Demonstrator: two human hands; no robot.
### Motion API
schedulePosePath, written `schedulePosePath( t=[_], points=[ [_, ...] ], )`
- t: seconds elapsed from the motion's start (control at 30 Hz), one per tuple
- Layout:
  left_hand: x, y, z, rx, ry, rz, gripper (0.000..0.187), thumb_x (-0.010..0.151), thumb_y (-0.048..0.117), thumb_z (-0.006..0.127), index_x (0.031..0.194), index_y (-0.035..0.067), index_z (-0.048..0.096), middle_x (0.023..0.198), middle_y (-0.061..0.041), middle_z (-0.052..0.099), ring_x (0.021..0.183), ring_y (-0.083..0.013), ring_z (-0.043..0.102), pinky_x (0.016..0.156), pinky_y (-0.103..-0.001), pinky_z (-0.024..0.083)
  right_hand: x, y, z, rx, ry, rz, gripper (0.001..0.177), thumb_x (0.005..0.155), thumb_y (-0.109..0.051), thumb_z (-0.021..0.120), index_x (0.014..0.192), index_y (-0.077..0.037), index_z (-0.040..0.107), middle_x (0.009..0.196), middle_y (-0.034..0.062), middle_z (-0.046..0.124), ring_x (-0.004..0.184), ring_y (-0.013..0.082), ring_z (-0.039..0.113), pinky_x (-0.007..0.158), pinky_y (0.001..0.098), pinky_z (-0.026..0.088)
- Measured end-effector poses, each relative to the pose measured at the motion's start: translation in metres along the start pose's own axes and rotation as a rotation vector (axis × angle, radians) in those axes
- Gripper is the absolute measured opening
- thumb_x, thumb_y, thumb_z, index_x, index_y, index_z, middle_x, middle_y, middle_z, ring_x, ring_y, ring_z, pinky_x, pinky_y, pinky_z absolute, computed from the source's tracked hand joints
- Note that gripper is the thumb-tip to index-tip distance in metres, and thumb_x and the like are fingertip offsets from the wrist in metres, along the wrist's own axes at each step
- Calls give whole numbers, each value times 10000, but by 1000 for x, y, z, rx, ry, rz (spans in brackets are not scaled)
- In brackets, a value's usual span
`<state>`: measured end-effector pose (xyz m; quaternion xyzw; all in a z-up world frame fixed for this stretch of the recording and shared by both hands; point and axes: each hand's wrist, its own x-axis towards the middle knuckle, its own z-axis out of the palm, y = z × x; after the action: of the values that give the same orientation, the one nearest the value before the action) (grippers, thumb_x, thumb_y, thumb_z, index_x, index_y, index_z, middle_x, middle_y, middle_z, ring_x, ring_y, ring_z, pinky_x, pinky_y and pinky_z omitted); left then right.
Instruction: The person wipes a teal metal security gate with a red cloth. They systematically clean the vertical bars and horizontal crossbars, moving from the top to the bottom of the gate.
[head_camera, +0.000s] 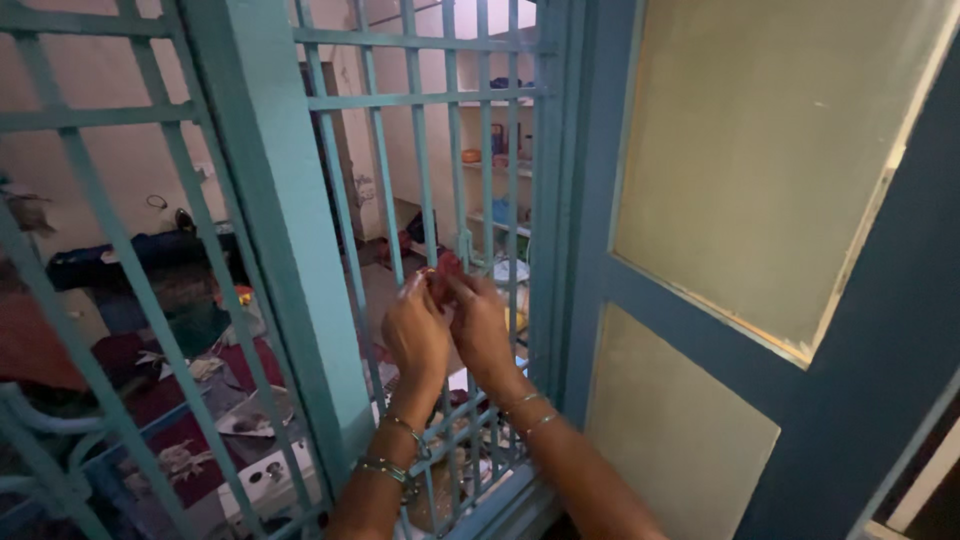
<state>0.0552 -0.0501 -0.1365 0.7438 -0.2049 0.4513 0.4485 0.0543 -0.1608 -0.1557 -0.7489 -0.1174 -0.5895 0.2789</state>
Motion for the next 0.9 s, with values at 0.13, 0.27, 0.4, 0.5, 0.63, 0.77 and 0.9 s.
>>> schedulePosePath(
  t=[0.13,0.27,0.4,0.5,0.63,0.77,0.9],
  points=[
    [-11,-6,-11,98,-85,-40,156,923,174,630,933,68,744,808,-215,704,799,-446,676,670,-523,516,7,-19,-15,44,-161,92,359,749,54,599,1046,-56,769,1031,189,735,958,380,700,840,435,564],
    [-24,-2,-20,28,-98,-35,176,937,149,594,958,93,759,769,-203,704,759,-431,691,666,-522,517,12,-3,-36,-3,-351,343,295,844,-27,624,1081,-124,771,985,172,748,930,312,740,826,393,571],
    [-31,2,-30,-109,-172,-193,220,983,193,554,987,105,756,738,-193,710,743,-395,718,676,-500,521,19,10,-41,90,-258,141,294,816,36,575,1009,-72,769,1009,173,735,971,330,720,854,403,566],
    [-28,-2,-28,-71,-116,-131,240,999,231,572,1001,87,764,771,-219,706,768,-418,706,685,-506,517,25,-6,-40,182,-405,88,261,801,18,554,921,-73,766,1031,153,727,934,351,725,799,428,576],
    [-26,1,-21,-164,-68,-150,265,939,266,622,948,50,775,805,-230,719,809,-422,710,670,-479,539,19,-13,-41,48,-366,-78,245,892,-90,634,1128,-54,689,1104,239,640,962,465,651,794,500,539],
    [-23,8,-27,-241,-79,-207,286,920,293,636,990,52,774,827,-209,734,809,-401,729,665,-456,558,-5,-5,-23,-116,-437,70,371,961,-203,619,1283,-23,581,1067,262,637,908,477,636,759,538,509],
    [-24,9,-31,-228,-89,-187,258,929,271,664,990,41,765,846,-212,734,820,-392,736,684,-440,563,-33,-4,2,5,-215,150,379,974,-189,574,1283,32,572,1101,295,631,922,500,633,755,541,520]
  ],
)
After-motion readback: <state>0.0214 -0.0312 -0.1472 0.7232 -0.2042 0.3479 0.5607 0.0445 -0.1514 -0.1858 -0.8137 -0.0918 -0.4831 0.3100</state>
